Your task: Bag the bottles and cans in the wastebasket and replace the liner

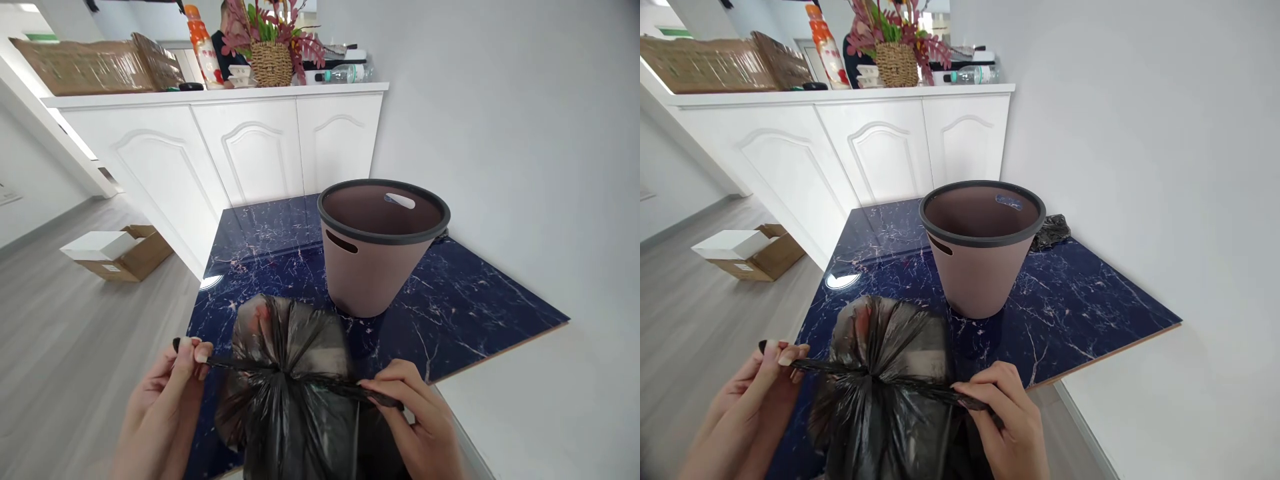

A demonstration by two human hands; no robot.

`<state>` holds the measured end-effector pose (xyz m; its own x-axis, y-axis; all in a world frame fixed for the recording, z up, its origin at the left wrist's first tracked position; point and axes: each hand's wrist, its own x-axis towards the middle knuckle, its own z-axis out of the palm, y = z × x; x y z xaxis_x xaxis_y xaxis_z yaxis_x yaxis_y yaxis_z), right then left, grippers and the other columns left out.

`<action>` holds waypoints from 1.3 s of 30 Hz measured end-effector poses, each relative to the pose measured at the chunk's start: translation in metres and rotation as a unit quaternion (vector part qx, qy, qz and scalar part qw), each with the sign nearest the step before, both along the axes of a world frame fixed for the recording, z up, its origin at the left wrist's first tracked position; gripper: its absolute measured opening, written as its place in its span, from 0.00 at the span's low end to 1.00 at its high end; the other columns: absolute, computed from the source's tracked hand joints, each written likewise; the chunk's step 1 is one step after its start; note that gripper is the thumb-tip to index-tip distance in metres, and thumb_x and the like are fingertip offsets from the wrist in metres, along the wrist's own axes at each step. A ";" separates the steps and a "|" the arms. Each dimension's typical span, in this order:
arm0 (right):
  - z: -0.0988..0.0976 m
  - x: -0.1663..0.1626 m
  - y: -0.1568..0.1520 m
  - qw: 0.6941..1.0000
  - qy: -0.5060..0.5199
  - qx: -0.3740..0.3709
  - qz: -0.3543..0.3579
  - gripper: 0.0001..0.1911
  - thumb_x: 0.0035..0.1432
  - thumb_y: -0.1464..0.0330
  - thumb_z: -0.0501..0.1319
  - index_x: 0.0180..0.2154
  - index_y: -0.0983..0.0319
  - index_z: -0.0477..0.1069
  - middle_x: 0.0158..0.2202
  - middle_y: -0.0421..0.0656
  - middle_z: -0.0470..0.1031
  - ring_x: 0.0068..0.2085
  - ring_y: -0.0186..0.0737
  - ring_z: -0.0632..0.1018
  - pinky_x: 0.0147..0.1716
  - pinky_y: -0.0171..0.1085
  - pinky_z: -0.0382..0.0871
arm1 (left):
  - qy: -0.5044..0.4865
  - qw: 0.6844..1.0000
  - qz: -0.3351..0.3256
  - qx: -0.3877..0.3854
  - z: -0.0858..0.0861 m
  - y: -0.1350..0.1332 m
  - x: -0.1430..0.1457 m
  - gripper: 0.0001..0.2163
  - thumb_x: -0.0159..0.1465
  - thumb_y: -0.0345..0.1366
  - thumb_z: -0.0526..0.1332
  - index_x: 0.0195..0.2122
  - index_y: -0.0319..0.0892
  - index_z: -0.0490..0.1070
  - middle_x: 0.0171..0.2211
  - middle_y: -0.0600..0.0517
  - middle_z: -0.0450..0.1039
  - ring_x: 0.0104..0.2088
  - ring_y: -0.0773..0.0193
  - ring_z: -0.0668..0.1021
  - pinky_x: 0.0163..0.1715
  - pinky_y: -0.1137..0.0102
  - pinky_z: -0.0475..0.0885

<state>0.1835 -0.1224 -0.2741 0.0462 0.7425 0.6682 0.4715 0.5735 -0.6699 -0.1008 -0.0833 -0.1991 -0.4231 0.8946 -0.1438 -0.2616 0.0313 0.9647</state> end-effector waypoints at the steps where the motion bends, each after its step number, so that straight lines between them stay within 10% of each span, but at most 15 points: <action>1: -0.001 0.002 0.000 1.000 0.001 -0.020 -0.002 0.09 0.69 0.75 0.63 0.40 0.57 0.82 0.33 0.42 0.80 0.34 0.39 0.80 0.31 0.36 0.77 | -0.014 1.000 0.005 -0.004 -0.002 0.001 0.001 0.22 0.49 0.50 0.83 0.32 0.43 0.77 0.33 0.56 0.71 0.36 0.68 0.71 0.34 0.83 0.75; 10: 0.039 -0.013 0.004 0.998 -0.046 -0.031 -0.019 0.16 0.68 0.67 0.67 0.56 0.57 0.74 0.48 0.47 0.78 0.47 0.43 0.82 0.45 0.39 0.80 | -0.058 0.998 0.012 0.031 -0.002 -0.001 0.007 0.19 0.53 0.48 0.81 0.31 0.43 0.75 0.31 0.56 0.69 0.36 0.66 0.72 0.36 0.79 0.76; 23: 0.063 -0.067 0.027 0.975 -0.211 -0.021 0.071 0.04 0.67 0.74 0.67 0.39 0.60 0.76 0.39 0.42 0.76 0.39 0.43 0.76 0.37 0.43 0.70 | -0.044 0.998 0.008 0.035 -0.019 -0.006 -0.012 0.24 0.53 0.60 0.77 0.38 0.45 0.79 0.35 0.51 0.77 0.40 0.59 0.76 0.39 0.71 0.79; 27: 0.061 -0.061 0.018 0.984 -0.155 0.020 0.084 0.08 0.72 0.75 0.60 0.38 0.61 0.74 0.36 0.41 0.76 0.35 0.39 0.74 0.36 0.41 0.67 | -0.151 0.986 0.069 -0.001 -0.011 0.005 -0.018 0.19 0.69 0.55 0.63 0.38 0.43 0.79 0.37 0.49 0.78 0.39 0.60 0.79 0.38 0.71 0.80; 32: 0.070 -0.031 -0.001 0.994 -0.065 0.045 0.077 0.06 0.72 0.73 0.61 0.40 0.59 0.74 0.35 0.42 0.77 0.34 0.37 0.77 0.36 0.38 0.71 | -0.212 0.970 0.105 -0.049 -0.013 0.024 -0.019 0.16 0.74 0.35 0.51 0.32 0.41 0.74 0.33 0.49 0.75 0.36 0.62 0.79 0.36 0.69 0.79; 39: 0.082 0.092 -0.035 0.988 -0.153 -0.026 -0.007 0.03 0.66 0.65 0.66 0.41 0.50 0.79 0.39 0.45 0.81 0.35 0.45 0.84 0.28 0.38 0.80 | -0.090 0.990 -0.106 -0.027 -0.046 0.052 -0.010 0.13 0.70 0.42 0.60 0.32 0.41 0.76 0.31 0.49 0.73 0.34 0.61 0.75 0.34 0.69 0.76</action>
